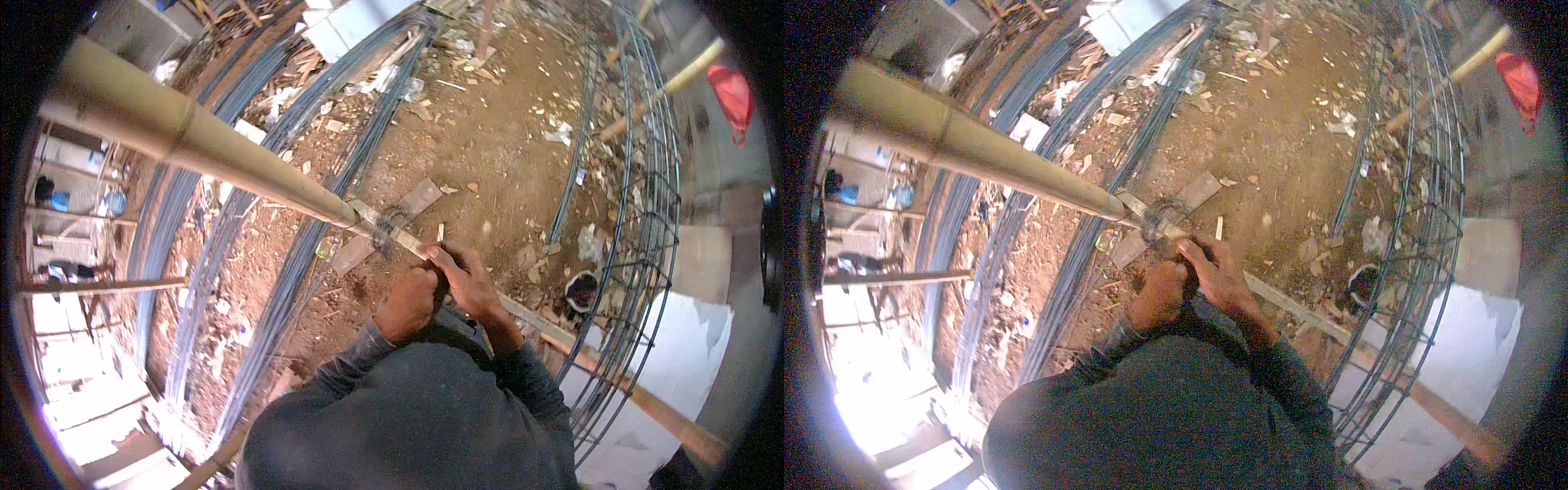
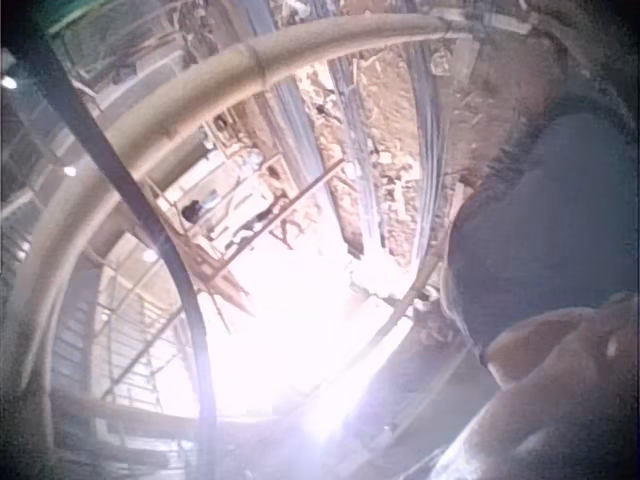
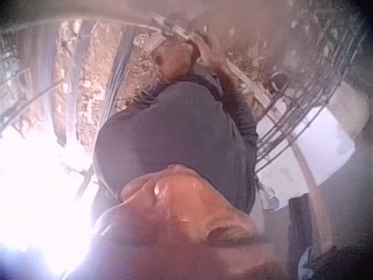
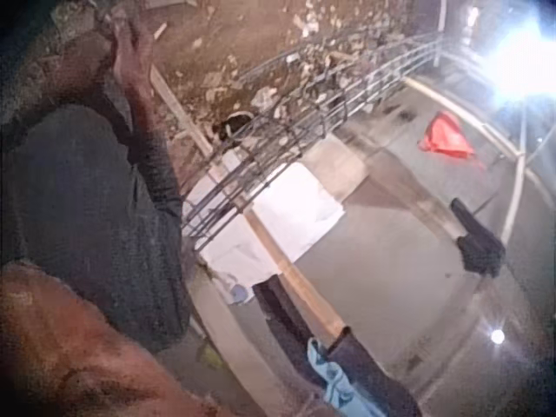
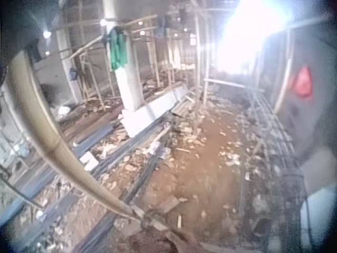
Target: The person assembles a rebar cage by tying intersecting steel bars with wire using pliers. They repeatedly wrap wire around bar intersections and twist it to secure the structure.
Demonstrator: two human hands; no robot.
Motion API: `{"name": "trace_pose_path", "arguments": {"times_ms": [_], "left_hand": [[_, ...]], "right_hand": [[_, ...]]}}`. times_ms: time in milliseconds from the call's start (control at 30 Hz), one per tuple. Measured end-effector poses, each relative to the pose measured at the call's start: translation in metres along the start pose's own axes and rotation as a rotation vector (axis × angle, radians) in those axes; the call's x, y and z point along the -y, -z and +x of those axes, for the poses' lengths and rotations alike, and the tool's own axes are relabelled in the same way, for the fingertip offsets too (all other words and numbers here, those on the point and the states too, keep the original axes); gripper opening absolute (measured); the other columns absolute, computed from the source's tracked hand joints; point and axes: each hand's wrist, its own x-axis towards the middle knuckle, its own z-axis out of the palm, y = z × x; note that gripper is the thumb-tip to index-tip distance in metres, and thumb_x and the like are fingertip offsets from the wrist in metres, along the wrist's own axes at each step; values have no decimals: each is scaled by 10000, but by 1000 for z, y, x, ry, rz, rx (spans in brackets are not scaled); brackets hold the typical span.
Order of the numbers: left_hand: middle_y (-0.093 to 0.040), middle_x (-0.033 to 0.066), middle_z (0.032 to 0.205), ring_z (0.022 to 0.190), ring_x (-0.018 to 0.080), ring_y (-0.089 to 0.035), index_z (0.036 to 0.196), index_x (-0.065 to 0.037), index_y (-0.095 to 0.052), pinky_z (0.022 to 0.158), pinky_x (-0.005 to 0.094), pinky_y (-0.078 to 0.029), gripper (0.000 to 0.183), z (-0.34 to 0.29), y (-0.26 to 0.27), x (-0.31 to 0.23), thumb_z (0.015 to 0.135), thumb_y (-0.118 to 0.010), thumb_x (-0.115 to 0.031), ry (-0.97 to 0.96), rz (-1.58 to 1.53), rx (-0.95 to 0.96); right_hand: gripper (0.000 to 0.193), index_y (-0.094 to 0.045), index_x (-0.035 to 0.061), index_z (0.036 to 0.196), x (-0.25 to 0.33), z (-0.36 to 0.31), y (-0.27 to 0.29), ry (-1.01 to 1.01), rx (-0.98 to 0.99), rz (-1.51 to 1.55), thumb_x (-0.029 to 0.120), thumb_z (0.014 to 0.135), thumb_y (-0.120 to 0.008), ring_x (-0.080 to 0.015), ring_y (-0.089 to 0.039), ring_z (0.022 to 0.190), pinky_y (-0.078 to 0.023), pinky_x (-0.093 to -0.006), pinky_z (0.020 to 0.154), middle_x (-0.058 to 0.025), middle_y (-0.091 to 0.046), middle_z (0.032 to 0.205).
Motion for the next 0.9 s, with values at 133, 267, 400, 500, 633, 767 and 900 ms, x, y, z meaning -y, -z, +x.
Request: {"name": "trace_pose_path", "arguments": {"times_ms": [133,267,400,500,633,767,900], "left_hand": [[-635,245,1398,1313,449,-589,1355,-13,-650,1102,505,-480,506,0,-19,17,912,-816,-193,-212,-571,-315],[-597,204,1505,1397,443,-547,1486,-62,-583,1200,486,-442,721,13,-34,85,868,-897,-257,-202,-420,-596],[-557,215,1516,1442,462,-502,1455,-93,-589,1229,516,-412,650,37,-57,171,856,-836,-152,41,-215,-685],[-563,222,1481,1404,474,-527,1412,-102,-621,1202,527,-438,557,57,-73,216,879,-780,-100,90,-21,-614],[-582,229,1431,1308,466,-601,1273,-94,-707,1105,533,-506,332,74,-88,234,945,-718,-48,105,-208,-756],[-612,206,1390,1247,457,-636,1218,-84,-728,1050,533,-532,256,80,-89,233,962,-716,-66,102,-159,-830],[-633,192,1347,1218,448,-645,1186,-69,-734,1021,531,-536,220,79,-84,230,969,-710,-89,79,-47,-868]], "right_hand": [[426,-737,19,1178,-10,4,-6,-1,-64,231,411,1144,-576,-185,-728,985,-573,-351,938,-86,-769,1072],[468,-669,21,1271,-16,11,-8,-20,-276,505,453,1152,-535,-212,-739,960,-614,-383,883,-100,-765,1026],[446,-618,32,1312,-12,17,3,24,-275,596,440,1163,-517,-181,-680,851,-583,-356,801,-63,-702,934],[412,-589,52,1332,-5,12,8,-22,-301,629,423,1171,-511,-111,-535,687,-477,-293,674,2,-606,822],[410,-580,45,1343,14,3,15,104,-391,740,411,1175,-506,-69,-432,601,-371,-276,584,41,-517,719],[399,-583,54,1352,34,-9,47,150,-570,809,404,1176,-505,-69,-449,612,-385,-269,559,37,-515,767],[418,-589,54,1379,37,-24,86,319,-587,698,407,1180,-489,-73,-507,674,-441,-264,591,10,-635,954]]}}
